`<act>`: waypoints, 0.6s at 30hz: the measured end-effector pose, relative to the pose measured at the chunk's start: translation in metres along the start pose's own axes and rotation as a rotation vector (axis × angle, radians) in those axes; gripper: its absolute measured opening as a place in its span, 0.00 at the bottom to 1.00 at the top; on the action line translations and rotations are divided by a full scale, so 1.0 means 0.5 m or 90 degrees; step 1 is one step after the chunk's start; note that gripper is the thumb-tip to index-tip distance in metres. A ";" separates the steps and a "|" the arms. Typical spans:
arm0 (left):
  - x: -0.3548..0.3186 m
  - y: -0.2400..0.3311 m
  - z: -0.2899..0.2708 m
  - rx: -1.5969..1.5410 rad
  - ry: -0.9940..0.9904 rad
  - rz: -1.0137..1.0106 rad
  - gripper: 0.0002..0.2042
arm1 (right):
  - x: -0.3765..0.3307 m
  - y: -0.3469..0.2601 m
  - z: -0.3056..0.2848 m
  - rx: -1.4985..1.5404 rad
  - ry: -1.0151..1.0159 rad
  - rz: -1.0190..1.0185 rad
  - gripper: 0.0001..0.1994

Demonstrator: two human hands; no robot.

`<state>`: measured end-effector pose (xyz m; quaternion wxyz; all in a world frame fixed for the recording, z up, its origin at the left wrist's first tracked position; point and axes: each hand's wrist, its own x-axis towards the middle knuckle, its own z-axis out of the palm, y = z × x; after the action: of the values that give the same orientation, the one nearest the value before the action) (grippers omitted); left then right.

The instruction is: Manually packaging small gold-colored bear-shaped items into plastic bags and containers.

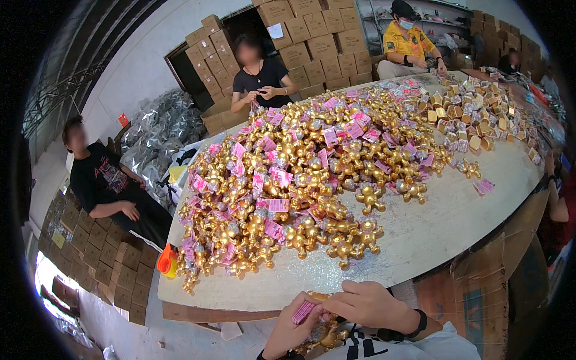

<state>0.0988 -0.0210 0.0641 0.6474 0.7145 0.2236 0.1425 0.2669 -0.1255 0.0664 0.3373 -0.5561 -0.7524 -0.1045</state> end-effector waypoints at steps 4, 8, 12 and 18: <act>0.004 -0.008 -0.001 0.039 0.020 0.008 0.03 | -0.005 0.000 -0.001 0.072 -0.010 0.014 0.12; 0.003 -0.020 0.001 -0.013 0.065 0.034 0.05 | -0.004 0.010 0.012 0.104 0.026 0.054 0.10; 0.007 -0.016 -0.007 -0.069 0.094 0.040 0.05 | 0.012 0.022 0.009 0.182 0.053 0.099 0.08; 0.012 0.006 -0.012 -0.137 0.080 0.009 0.06 | 0.043 0.025 0.014 0.309 0.083 0.129 0.06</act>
<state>0.1014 -0.0131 0.0672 0.7042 0.6320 0.2422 0.2146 0.2725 -0.1010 0.0718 0.5171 -0.5235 -0.6727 0.0774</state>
